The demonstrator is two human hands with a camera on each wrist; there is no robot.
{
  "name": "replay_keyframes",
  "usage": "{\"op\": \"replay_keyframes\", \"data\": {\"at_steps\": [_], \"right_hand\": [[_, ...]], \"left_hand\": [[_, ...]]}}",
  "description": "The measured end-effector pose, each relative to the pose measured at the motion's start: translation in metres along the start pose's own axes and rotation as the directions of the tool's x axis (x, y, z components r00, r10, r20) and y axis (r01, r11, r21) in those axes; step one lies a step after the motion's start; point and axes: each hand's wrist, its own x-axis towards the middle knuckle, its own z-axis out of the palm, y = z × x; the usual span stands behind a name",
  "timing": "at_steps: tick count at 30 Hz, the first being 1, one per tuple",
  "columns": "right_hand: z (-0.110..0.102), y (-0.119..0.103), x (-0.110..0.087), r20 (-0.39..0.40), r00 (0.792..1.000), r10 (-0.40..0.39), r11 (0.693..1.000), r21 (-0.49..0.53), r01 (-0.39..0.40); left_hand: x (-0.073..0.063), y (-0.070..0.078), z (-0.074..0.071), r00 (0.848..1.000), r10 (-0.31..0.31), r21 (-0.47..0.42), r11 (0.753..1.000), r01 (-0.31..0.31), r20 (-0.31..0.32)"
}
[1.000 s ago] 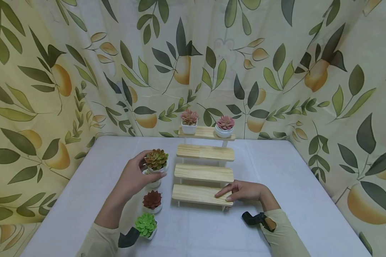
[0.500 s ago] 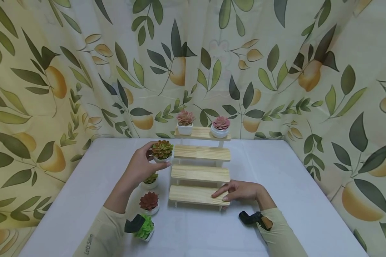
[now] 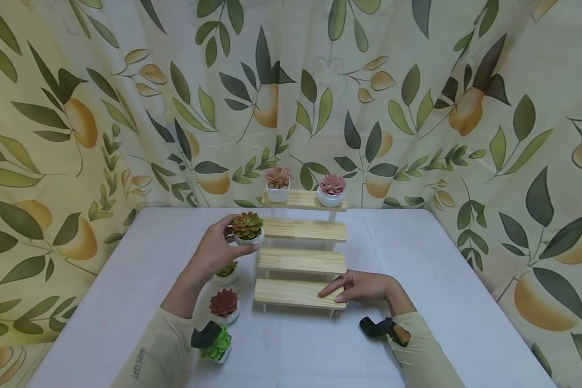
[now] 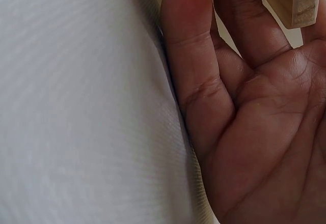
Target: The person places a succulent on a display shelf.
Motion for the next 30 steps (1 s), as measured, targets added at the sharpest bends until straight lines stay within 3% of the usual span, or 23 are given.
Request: {"op": "replay_keyframes", "data": {"at_steps": [30], "right_hand": [[-0.001,0.002,0.001,0.012,1.000,0.020,1.000,0.021,-0.020]], "left_hand": [[0.026,0.009,0.017,1.000,0.006,0.000,1.000,-0.006,-0.008]]}}
